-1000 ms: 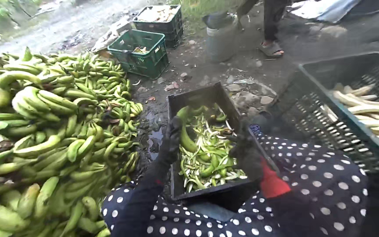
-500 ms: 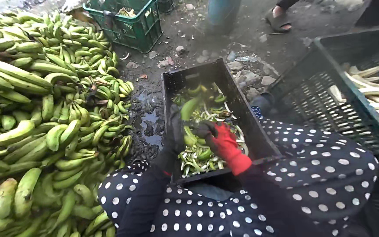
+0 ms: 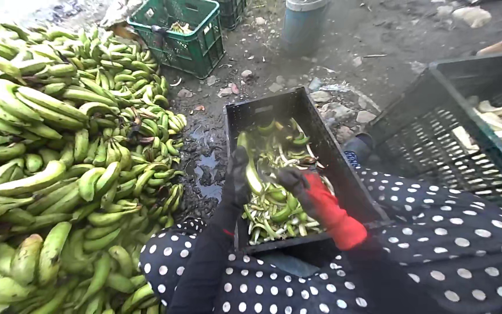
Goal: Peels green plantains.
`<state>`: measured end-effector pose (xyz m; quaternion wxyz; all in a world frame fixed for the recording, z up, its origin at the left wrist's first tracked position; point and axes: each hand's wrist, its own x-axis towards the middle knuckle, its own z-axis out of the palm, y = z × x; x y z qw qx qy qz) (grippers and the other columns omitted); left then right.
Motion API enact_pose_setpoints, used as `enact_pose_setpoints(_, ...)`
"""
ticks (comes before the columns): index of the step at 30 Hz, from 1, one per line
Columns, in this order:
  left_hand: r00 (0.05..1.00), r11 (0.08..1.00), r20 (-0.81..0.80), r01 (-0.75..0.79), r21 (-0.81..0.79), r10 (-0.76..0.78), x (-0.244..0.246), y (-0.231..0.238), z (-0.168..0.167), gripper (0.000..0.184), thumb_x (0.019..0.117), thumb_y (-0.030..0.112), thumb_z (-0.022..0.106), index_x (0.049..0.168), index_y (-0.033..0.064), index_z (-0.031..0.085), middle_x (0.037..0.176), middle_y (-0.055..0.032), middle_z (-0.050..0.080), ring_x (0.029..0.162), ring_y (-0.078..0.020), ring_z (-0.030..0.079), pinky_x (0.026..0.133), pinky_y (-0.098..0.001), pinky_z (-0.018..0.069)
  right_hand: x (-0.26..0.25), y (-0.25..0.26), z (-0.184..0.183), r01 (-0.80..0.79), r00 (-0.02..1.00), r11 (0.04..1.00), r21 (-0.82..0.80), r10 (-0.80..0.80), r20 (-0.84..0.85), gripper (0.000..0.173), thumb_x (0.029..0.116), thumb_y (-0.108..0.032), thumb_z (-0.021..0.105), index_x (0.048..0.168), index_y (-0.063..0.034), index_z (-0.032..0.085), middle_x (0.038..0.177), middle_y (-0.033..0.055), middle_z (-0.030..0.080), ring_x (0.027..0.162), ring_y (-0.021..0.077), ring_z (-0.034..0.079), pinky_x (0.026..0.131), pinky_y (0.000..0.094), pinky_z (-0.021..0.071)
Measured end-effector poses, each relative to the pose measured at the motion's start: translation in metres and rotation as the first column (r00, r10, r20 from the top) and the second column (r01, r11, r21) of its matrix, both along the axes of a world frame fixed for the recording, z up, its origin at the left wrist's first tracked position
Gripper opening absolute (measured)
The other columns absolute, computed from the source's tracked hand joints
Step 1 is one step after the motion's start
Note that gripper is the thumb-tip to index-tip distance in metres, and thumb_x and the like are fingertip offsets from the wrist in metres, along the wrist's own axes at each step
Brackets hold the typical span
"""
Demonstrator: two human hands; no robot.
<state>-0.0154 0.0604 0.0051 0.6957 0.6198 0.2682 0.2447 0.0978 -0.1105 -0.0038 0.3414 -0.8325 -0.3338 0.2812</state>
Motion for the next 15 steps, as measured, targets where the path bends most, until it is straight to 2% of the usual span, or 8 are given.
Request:
enact_pose_setpoints(3, 0.971, 0.937, -0.204, -0.047, 0.346, 0.124, -0.004, 0.000, 0.004, 0.046, 0.1069, 0.014, 0.039, 0.148, -0.0070, 0.040, 0.138, -0.0247, 0.055, 0.124, -0.0214, 0.056, 0.106, -0.0373, 0.0458, -0.023, -0.011, 0.008, -0.026, 0.996, 1.000, -0.003, 0.026, 0.090, 0.059, 0.0958, -0.064, 0.043, 0.137, -0.0288, 0.066, 0.129, 0.0195, 0.065, 0.123, 0.0460, 0.057, 0.093, 0.0692, 0.0445)
enact_pose_setpoints(5, 0.945, 0.906, -0.315, 0.056, 0.419, 0.087, -0.006, 0.001, 0.004, 0.045, 0.1057, 0.010, 0.043, 0.145, -0.0111, 0.042, 0.139, -0.0299, 0.053, 0.128, -0.0288, 0.054, 0.109, -0.0419, 0.0428, -0.027, -0.006, 0.014, 0.004, 0.994, 0.999, -0.035, 0.000, 0.108, 0.057, 0.0949, -0.061, 0.045, 0.136, -0.0275, 0.067, 0.129, 0.0215, 0.065, 0.123, 0.0478, 0.056, 0.092, 0.0700, 0.0438)
enact_pose_setpoints(6, 0.948, 0.904, -0.316, 0.098, 0.416, 0.043, -0.008, 0.000, 0.001, 0.042, 0.1034, 0.009, 0.047, 0.140, -0.0127, 0.048, 0.132, -0.0291, 0.058, 0.122, -0.0282, 0.059, 0.106, -0.0416, 0.0460, -0.024, 0.001, 0.015, 0.030, 0.996, 0.998, -0.060, -0.025, 0.084, 0.054, 0.0972, -0.055, 0.048, 0.138, -0.0243, 0.066, 0.132, 0.0231, 0.063, 0.127, 0.0483, 0.054, 0.096, 0.0708, 0.0421)
enact_pose_setpoints(7, 0.962, 0.932, -0.273, 0.110, 0.346, -0.012, -0.007, -0.004, -0.002, 0.038, 0.1017, 0.010, 0.047, 0.131, -0.0117, 0.055, 0.117, -0.0220, 0.066, 0.106, -0.0205, 0.064, 0.095, -0.0357, 0.0523, -0.019, 0.010, 0.015, 0.073, 0.996, 0.994, -0.086, -0.069, 0.059, 0.051, 0.0994, -0.049, 0.051, 0.139, -0.0205, 0.064, 0.136, 0.0251, 0.060, 0.131, 0.0492, 0.051, 0.100, 0.0718, 0.0392)
enact_pose_setpoints(8, 0.974, 0.978, -0.207, 0.128, 0.164, -0.093, -0.005, -0.009, -0.003, 0.035, 0.1037, 0.014, 0.039, 0.126, -0.0088, 0.055, 0.102, -0.0125, 0.066, 0.089, -0.0121, 0.064, 0.081, -0.0285, 0.0553, -0.012, 0.021, 0.014, 0.140, 0.989, 0.984, -0.106, -0.133, 0.072, 0.049, 0.1001, -0.046, 0.054, 0.140, -0.0178, 0.064, 0.137, 0.0273, 0.059, 0.132, 0.0506, 0.049, 0.102, 0.0723, 0.0378)
enact_pose_setpoints(9, 0.973, 0.985, -0.157, 0.161, -0.064, -0.169, -0.001, -0.015, -0.001, 0.037, 0.1081, 0.018, 0.030, 0.126, -0.0062, 0.051, 0.094, -0.0087, 0.064, 0.079, -0.0117, 0.064, 0.072, -0.0283, 0.0567, -0.003, 0.030, 0.015, 0.216, 0.974, 0.968, -0.124, -0.205, 0.095, 0.049, 0.1001, -0.041, 0.058, 0.141, -0.0152, 0.062, 0.139, 0.0312, 0.056, 0.133, 0.0535, 0.047, 0.102, 0.0732, 0.0366)
enact_pose_setpoints(12, 0.949, 0.904, -0.135, 0.219, -0.367, -0.285, 0.004, -0.032, 0.012, 0.039, 0.1121, 0.025, 0.022, 0.124, -0.0013, 0.049, 0.083, -0.0065, 0.063, 0.068, -0.0164, 0.064, 0.061, -0.0317, 0.0570, 0.025, 0.045, 0.020, 0.379, 0.924, 0.917, -0.124, -0.369, 0.100, 0.046, 0.1032, -0.036, 0.058, 0.145, -0.0161, 0.057, 0.142, 0.0333, 0.052, 0.130, 0.0569, 0.047, 0.096, 0.0756, 0.0401)
enact_pose_setpoints(15, 0.976, 0.908, 0.052, 0.214, -0.361, -0.209, 0.001, -0.021, 0.011, 0.042, 0.1076, 0.028, 0.020, 0.130, 0.0019, 0.044, 0.086, -0.0060, 0.067, 0.074, -0.0180, 0.068, 0.065, -0.0327, 0.0598, 0.032, 0.038, 0.029, 0.310, 0.948, 0.949, -0.055, -0.305, 0.094, 0.041, 0.1063, -0.034, 0.052, 0.145, -0.0204, 0.056, 0.133, 0.0289, 0.060, 0.123, 0.0528, 0.055, 0.092, 0.0750, 0.0427)
